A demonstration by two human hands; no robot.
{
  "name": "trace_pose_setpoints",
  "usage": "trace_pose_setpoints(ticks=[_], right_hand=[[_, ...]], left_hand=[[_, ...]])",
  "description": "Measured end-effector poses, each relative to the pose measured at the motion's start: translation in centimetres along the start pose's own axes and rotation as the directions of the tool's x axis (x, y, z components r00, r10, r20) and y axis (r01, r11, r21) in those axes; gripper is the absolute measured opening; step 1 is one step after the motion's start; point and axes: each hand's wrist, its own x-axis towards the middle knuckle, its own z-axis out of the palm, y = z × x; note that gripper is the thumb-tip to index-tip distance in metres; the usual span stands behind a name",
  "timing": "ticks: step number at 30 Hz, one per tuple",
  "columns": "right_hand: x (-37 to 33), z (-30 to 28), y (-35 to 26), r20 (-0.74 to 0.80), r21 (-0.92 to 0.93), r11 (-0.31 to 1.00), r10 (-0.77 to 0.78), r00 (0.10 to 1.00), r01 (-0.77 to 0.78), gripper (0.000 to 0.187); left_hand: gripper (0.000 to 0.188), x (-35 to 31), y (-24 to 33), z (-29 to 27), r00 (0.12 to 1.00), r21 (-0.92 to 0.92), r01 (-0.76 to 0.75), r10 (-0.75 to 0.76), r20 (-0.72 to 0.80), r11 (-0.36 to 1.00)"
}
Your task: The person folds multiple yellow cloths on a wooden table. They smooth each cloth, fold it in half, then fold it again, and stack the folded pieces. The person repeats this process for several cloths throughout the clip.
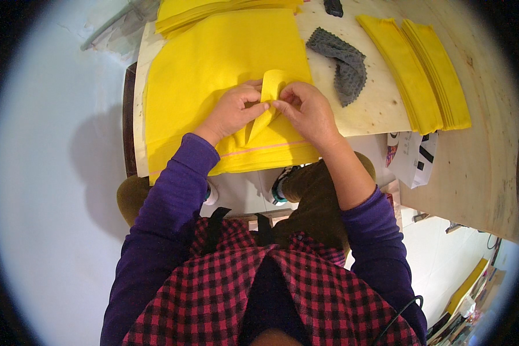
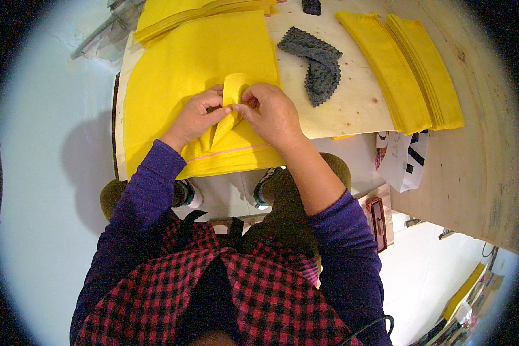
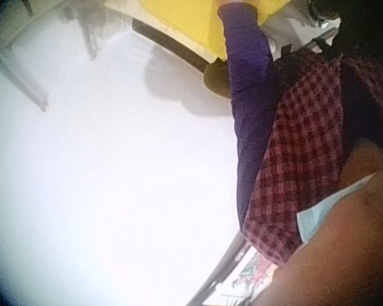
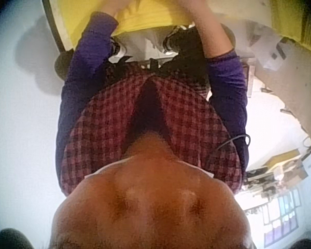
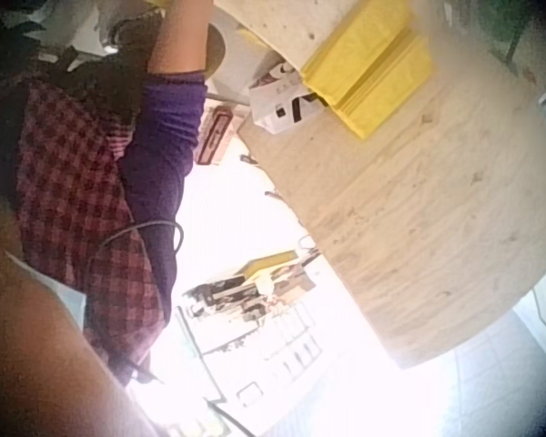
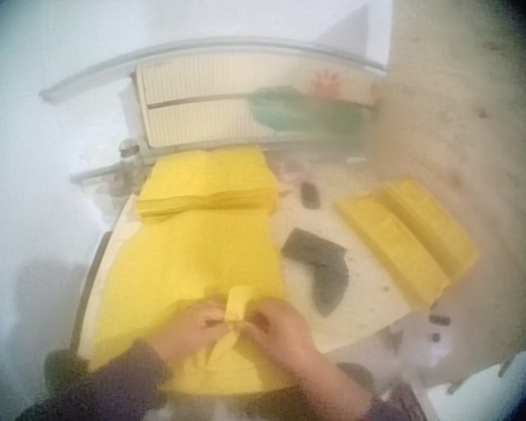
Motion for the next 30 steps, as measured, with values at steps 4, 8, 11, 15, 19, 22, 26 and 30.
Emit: trace_pose_setpoints(ticks=[4,8,11,15,19,22,26,30], right_hand=[[-0.1,-0.1,-0.2,0.033,-0.012,1.000,0.001,0.999,0.000,0.019],[0.1,-0.3,0.1,-0.071,0.039,0.999,0.035,0.997,-0.032,0.017],[0.9,-1.8,1.4,-0.235,0.087,0.991,0.124,0.964,-0.107,0.016],[1.5,-6.4,3.8,-0.262,0.051,0.948,0.316,0.912,-0.314,0.019],[1.7,-9.1,6.1,-0.239,-0.254,0.927,0.215,0.947,-0.275,0.024],[0.8,-8.8,7.8,-0.078,-0.488,0.856,0.153,0.985,-0.171,0.021],[1.8,-8.0,9.4,-0.175,-0.440,0.876,0.130,0.976,-0.195,0.017],[3.1,-8.5,8.5,-0.190,-0.470,0.817,0.277,0.942,-0.335,0.023]], left_hand=[[0.017,-0.1,0.0,-0.1,0.996,-0.061,0.086,-0.084,0.033,0.994],[0.015,0.0,-0.1,0.1,0.995,-0.161,0.104,-0.102,0.022,0.981],[0.015,0.1,-0.2,0.0,0.995,-0.170,0.102,-0.100,0.022,0.980],[0.015,-0.1,-0.1,-0.3,0.981,-0.201,0.196,-0.192,0.042,0.960],[0.017,-0.3,-0.2,-0.3,0.980,-0.359,0.189,-0.200,0.005,0.914],[0.018,-0.5,-0.3,-0.4,0.967,-0.434,0.225,-0.254,-0.009,0.872],[0.017,-0.6,-0.7,-0.3,0.959,-0.496,0.235,-0.282,-0.020,0.836],[0.017,-0.6,-1.6,-0.4,0.969,-0.451,0.216,-0.248,-0.013,0.866]])
